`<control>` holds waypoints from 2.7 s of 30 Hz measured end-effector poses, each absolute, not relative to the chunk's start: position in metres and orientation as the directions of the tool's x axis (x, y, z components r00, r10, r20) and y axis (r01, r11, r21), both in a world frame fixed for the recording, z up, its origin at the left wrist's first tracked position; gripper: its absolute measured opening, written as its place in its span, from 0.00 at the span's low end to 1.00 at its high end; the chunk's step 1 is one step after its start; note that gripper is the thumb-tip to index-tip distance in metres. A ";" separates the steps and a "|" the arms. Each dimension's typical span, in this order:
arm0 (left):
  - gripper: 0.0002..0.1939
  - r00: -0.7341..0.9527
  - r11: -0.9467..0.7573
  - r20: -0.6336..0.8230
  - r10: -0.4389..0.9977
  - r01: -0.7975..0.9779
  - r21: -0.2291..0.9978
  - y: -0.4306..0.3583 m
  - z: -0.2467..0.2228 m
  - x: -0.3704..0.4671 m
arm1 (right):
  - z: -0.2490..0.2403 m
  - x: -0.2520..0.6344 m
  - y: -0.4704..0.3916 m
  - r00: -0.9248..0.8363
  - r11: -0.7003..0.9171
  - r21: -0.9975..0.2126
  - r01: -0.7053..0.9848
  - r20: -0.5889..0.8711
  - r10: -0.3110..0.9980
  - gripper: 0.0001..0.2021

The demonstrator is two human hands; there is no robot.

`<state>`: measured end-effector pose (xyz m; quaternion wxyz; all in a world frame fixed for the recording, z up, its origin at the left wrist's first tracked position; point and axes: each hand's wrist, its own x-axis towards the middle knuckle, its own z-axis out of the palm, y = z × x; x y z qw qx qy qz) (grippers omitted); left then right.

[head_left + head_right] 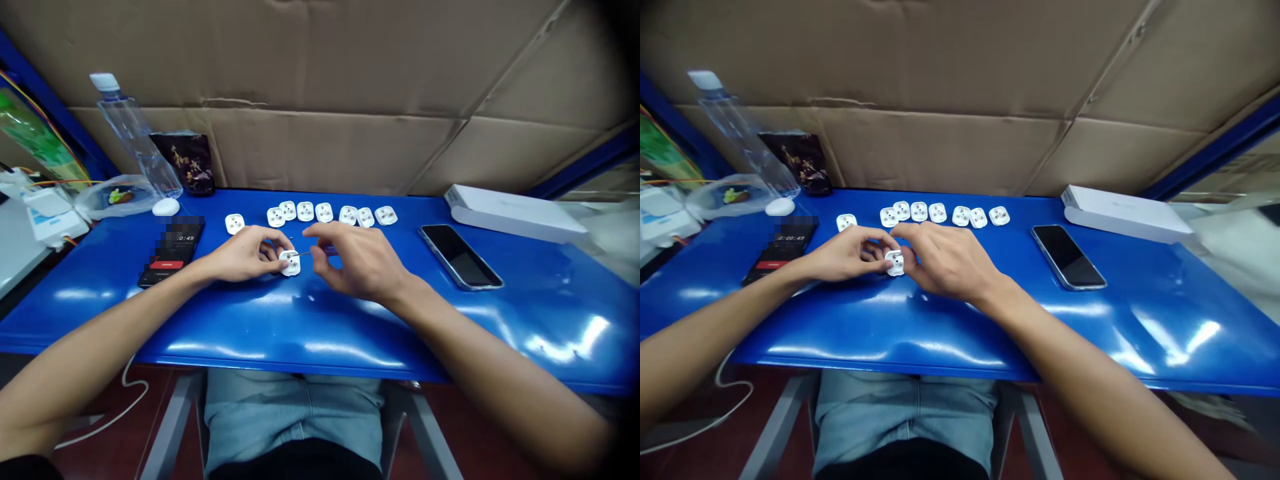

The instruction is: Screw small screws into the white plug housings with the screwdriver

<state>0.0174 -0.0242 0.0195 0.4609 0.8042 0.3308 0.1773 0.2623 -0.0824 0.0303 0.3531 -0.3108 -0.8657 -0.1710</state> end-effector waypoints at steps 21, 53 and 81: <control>0.15 0.709 -0.354 -0.012 0.705 0.367 0.860 -0.026 0.021 0.019 | 0.033 0.262 -0.083 -0.576 0.769 0.092 0.632 0.720 0.387 0.09; 0.15 0.711 -0.369 0.006 0.703 0.358 0.858 -0.025 0.021 0.019 | 0.036 0.263 -0.082 -0.609 0.796 0.123 0.592 0.716 0.342 0.07; 0.14 0.713 -0.384 0.015 0.701 0.360 0.850 -0.024 0.019 0.018 | 0.033 0.263 -0.081 -0.590 0.755 0.148 0.638 0.725 0.356 0.06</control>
